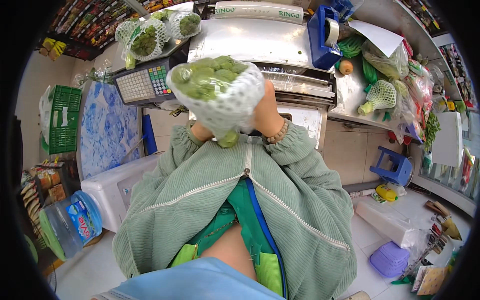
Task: Wrapping heads of broccoli in plastic wrap and protective foam sleeves at a grocery store workstation.
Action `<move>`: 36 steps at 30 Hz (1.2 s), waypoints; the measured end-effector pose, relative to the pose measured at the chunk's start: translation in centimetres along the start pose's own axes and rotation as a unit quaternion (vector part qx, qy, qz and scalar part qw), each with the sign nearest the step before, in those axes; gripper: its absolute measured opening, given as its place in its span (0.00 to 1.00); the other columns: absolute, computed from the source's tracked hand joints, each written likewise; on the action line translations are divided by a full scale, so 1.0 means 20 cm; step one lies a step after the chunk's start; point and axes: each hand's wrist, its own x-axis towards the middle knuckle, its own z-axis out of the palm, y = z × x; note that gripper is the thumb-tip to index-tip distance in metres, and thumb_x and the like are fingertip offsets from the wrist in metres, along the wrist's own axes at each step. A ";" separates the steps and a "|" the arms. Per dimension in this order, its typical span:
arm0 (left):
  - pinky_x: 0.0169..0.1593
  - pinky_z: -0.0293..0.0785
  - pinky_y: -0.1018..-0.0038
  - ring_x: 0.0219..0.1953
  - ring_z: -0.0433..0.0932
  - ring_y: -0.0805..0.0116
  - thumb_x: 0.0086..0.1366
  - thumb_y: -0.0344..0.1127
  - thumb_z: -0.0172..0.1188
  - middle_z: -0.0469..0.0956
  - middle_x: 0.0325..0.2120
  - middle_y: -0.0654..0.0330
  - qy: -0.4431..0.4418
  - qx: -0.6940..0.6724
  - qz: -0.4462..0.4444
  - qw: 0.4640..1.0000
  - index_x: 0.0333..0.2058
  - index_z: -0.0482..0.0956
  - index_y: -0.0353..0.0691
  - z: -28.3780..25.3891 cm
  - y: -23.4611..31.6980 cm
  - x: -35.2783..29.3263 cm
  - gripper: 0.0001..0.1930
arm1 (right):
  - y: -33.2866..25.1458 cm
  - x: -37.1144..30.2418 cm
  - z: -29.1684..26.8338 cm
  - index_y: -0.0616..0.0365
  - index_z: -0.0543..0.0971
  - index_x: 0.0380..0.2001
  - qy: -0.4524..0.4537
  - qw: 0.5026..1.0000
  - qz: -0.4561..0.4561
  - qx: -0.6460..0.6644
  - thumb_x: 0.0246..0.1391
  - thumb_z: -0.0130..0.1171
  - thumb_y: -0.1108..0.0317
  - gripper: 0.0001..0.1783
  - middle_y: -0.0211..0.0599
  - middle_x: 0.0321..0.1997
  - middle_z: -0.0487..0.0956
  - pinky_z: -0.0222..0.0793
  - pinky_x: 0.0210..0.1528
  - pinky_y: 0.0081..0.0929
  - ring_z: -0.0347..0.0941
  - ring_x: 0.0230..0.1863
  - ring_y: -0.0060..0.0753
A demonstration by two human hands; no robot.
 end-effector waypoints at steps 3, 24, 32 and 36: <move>0.60 0.61 0.69 0.58 0.63 0.65 0.64 0.45 0.58 0.62 0.58 0.57 -0.021 -0.077 0.098 0.992 0.61 0.56 0.38 0.07 -0.04 0.03 0.33 | 0.01 -0.05 0.02 0.62 0.76 0.34 -0.017 0.997 0.042 0.070 0.42 0.63 0.66 0.15 0.39 0.32 0.78 0.71 0.37 0.30 0.75 0.33 0.38; 0.60 0.68 0.60 0.61 0.62 0.56 0.66 0.50 0.48 0.57 0.62 0.50 -0.236 -0.670 -0.179 0.681 0.64 0.51 0.46 -0.11 0.22 0.15 0.32 | 0.02 0.05 -0.12 0.63 0.71 0.36 0.032 0.946 0.304 0.108 0.37 0.70 0.68 0.23 0.35 0.35 0.72 0.65 0.44 0.28 0.69 0.38 0.30; 0.65 0.56 0.51 0.67 0.51 0.52 0.64 0.64 0.37 0.45 0.66 0.51 -0.017 -0.576 0.121 0.808 0.66 0.47 0.55 -0.16 0.13 0.01 0.36 | -0.08 0.20 -0.29 0.63 0.73 0.35 -0.081 0.785 0.344 0.509 0.58 0.52 0.58 0.15 0.39 0.41 0.71 0.60 0.48 0.23 0.66 0.43 0.24; 0.64 0.59 0.53 0.64 0.58 0.52 0.66 0.58 0.45 0.53 0.64 0.51 -0.058 -0.644 0.129 0.752 0.65 0.51 0.47 -0.16 0.28 0.00 0.35 | -0.18 0.25 -0.25 0.63 0.72 0.35 -0.139 0.793 0.275 0.526 0.58 0.51 0.57 0.17 0.41 0.43 0.69 0.58 0.51 0.27 0.64 0.47 0.29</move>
